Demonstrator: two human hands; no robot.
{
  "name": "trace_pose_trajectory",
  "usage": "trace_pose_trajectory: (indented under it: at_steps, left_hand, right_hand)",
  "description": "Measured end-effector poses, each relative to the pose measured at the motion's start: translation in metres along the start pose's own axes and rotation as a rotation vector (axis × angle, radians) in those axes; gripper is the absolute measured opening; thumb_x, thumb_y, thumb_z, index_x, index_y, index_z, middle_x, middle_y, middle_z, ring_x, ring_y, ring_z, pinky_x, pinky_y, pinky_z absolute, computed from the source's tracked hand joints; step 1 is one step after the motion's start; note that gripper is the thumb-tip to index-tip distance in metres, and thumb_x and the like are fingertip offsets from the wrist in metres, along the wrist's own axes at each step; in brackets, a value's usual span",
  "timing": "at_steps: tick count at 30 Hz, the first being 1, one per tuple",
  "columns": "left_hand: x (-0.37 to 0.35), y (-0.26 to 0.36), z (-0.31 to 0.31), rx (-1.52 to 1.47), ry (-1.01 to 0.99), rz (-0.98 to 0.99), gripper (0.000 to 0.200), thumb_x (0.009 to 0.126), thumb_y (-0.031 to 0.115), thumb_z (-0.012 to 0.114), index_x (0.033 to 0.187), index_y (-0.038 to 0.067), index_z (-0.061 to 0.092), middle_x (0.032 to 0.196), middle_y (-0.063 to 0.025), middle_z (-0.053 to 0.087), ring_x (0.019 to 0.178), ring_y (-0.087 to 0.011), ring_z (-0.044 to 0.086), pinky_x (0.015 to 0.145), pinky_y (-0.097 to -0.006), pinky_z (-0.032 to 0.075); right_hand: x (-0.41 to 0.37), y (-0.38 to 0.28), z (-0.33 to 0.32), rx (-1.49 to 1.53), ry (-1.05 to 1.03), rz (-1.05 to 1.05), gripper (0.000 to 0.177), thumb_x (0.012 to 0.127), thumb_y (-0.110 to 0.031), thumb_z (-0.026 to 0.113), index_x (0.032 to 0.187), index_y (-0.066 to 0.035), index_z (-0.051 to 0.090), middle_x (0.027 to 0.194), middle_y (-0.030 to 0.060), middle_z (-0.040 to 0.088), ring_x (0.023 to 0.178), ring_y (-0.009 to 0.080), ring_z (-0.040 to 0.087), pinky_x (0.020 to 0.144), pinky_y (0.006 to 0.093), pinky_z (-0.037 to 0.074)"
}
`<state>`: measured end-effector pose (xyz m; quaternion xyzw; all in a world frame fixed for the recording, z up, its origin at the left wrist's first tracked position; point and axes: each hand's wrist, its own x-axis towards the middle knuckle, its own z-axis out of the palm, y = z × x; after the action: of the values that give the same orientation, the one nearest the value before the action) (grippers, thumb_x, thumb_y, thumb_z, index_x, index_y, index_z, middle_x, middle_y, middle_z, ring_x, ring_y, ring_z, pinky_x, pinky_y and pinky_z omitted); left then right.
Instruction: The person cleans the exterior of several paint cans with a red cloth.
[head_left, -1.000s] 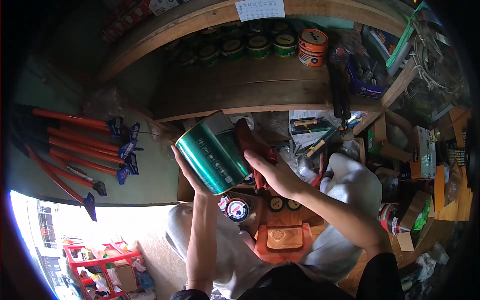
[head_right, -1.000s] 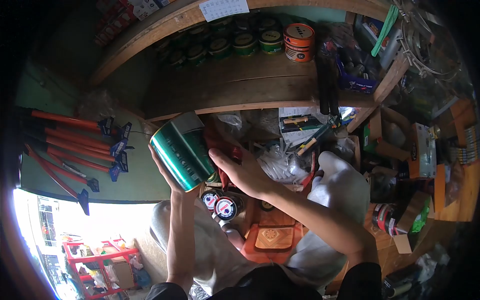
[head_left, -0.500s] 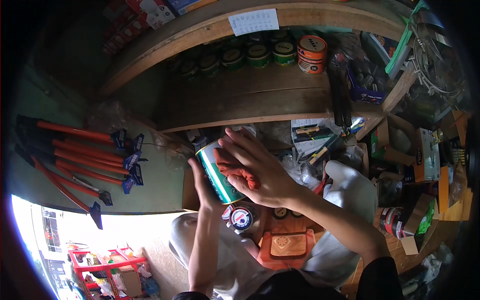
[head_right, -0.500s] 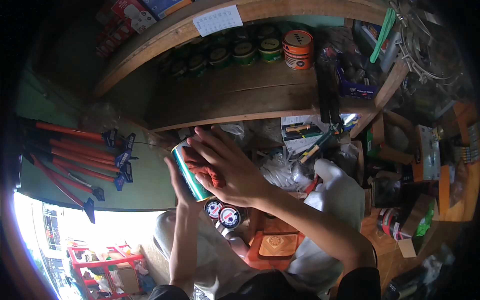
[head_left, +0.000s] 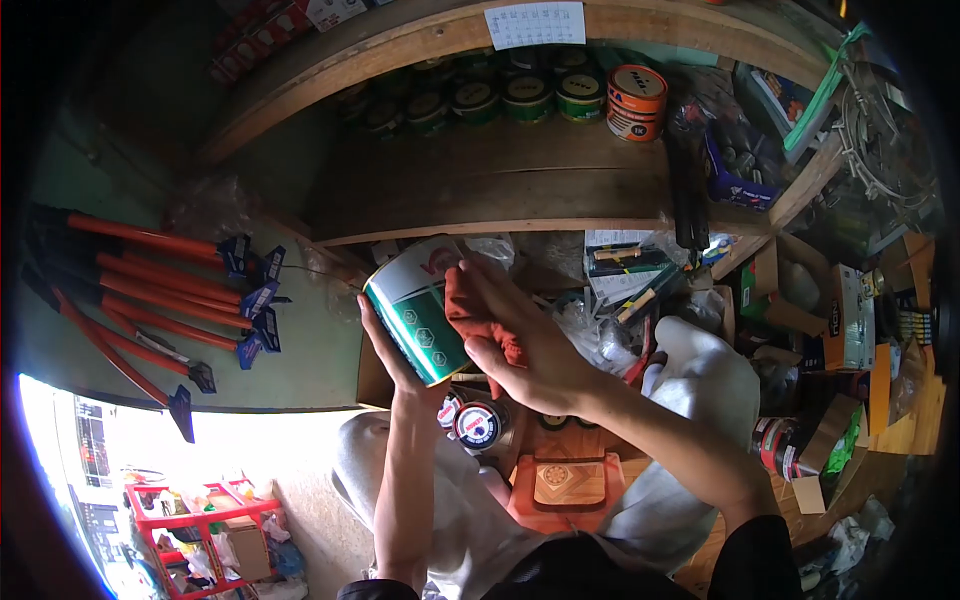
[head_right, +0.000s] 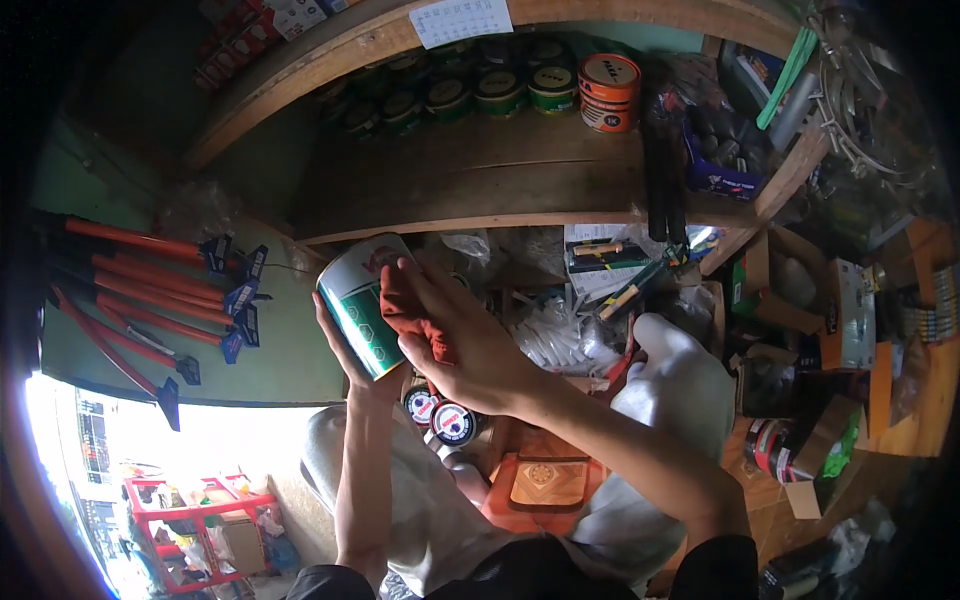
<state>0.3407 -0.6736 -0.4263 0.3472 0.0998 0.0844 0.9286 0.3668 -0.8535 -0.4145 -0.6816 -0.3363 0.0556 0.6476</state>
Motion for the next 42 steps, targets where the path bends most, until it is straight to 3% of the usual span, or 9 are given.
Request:
trace_pose_trajectory:
  at_steps: [4, 8, 14, 20, 26, 30, 36, 38, 42]
  left_hand:
    - [-0.013, -0.004, 0.000, 0.021, -0.145, -0.111, 0.072, 0.095, 0.070, 0.044, 0.125, 0.008, 0.060, 0.118, -0.0114, 0.067, 0.101, -0.0235, 0.068, 0.086, -0.0392, 0.059]
    - [-0.017, -0.014, 0.012, 0.066, 0.061, -0.009, 0.070, 0.095, 0.069, 0.046, 0.126, 0.008, 0.060, 0.117, -0.0115, 0.065, 0.101, -0.0244, 0.065, 0.091, -0.0412, 0.057]
    - [-0.007, 0.005, 0.008, 0.074, 0.060, 0.104, 0.074, 0.097, 0.069, 0.042, 0.136, 0.007, 0.053, 0.127, -0.0142, 0.062, 0.109, -0.0281, 0.064, 0.093, -0.0431, 0.055]
    - [-0.017, -0.007, 0.031, 0.203, 0.101, 0.164, 0.066, 0.099, 0.065, 0.042, 0.129, 0.008, 0.058, 0.119, -0.0094, 0.066, 0.104, -0.0226, 0.066, 0.091, -0.0376, 0.056]
    - [-0.014, -0.013, 0.033, 0.285, 0.077, 0.231, 0.075, 0.099, 0.067, 0.042, 0.143, 0.007, 0.046, 0.135, -0.0118, 0.057, 0.123, -0.0240, 0.056, 0.107, -0.0408, 0.045]
    - [-0.007, -0.006, 0.020, 0.164, 0.045, 0.007, 0.074, 0.095, 0.068, 0.047, 0.134, 0.006, 0.054, 0.127, -0.0129, 0.063, 0.118, -0.0266, 0.060, 0.105, -0.0422, 0.047]
    - [-0.005, -0.015, 0.018, 0.101, 0.019, -0.029, 0.077, 0.092, 0.074, 0.045, 0.131, 0.008, 0.056, 0.125, -0.0122, 0.064, 0.112, -0.0256, 0.063, 0.100, -0.0406, 0.050]
    - [-0.004, -0.021, 0.017, 0.133, 0.018, 0.062, 0.076, 0.094, 0.071, 0.044, 0.132, 0.006, 0.056, 0.121, -0.0141, 0.066, 0.106, -0.0268, 0.066, 0.095, -0.0396, 0.054]
    - [-0.010, -0.023, 0.023, 0.195, 0.049, 0.066, 0.075, 0.095, 0.071, 0.043, 0.128, 0.005, 0.057, 0.115, -0.0147, 0.067, 0.097, -0.0265, 0.068, 0.086, -0.0397, 0.058]
  right_hand:
    - [0.028, -0.004, -0.007, 0.585, 0.128, -0.004, 0.052, 0.104, -0.026, 0.054, 0.150, -0.005, 0.041, 0.121, -0.0006, 0.056, 0.087, 0.0035, 0.047, 0.077, 0.0219, 0.045]
    - [0.037, 0.021, -0.013, 0.661, 0.201, 0.301, 0.036, 0.103, -0.042, 0.053, 0.110, -0.009, 0.062, 0.078, -0.0062, 0.050, 0.067, 0.0023, 0.043, 0.057, 0.0217, 0.034]
    - [0.003, -0.002, -0.015, 0.526, 0.003, 0.569, 0.043, 0.102, -0.043, 0.054, 0.123, -0.006, 0.061, 0.084, -0.0027, 0.059, 0.071, 0.0053, 0.052, 0.062, 0.0243, 0.044]
    - [0.012, 0.001, -0.013, 1.236, 0.251, 0.728, 0.045, 0.099, -0.040, 0.057, 0.129, -0.006, 0.061, 0.118, 0.0040, 0.066, 0.098, 0.0110, 0.062, 0.084, 0.0321, 0.053]
    - [0.015, 0.026, -0.014, 0.722, 0.211, 0.353, 0.043, 0.098, -0.033, 0.060, 0.132, -0.006, 0.059, 0.113, 0.0029, 0.063, 0.078, 0.0045, 0.055, 0.069, 0.0219, 0.045]
    - [0.008, 0.005, -0.007, -0.243, 0.079, -0.214, 0.048, 0.090, -0.028, 0.068, 0.134, -0.011, 0.060, 0.145, 0.0159, 0.048, 0.129, 0.0299, 0.050, 0.110, 0.0406, 0.040]
    - [0.013, -0.006, -0.011, -0.485, 0.033, -0.380, 0.051, 0.086, -0.027, 0.070, 0.134, -0.015, 0.061, 0.152, 0.0154, 0.041, 0.143, 0.0414, 0.034, 0.118, 0.0524, 0.031]
    - [0.029, 0.009, -0.009, -0.072, 0.221, -0.210, 0.043, 0.096, -0.031, 0.062, 0.133, -0.010, 0.060, 0.129, 0.0077, 0.056, 0.106, 0.0214, 0.056, 0.093, 0.0346, 0.047]
    - [0.032, 0.024, -0.023, 0.519, 0.166, 0.245, 0.043, 0.103, -0.034, 0.051, 0.139, -0.009, 0.055, 0.099, -0.0026, 0.056, 0.070, 0.0053, 0.045, 0.066, 0.0213, 0.041]
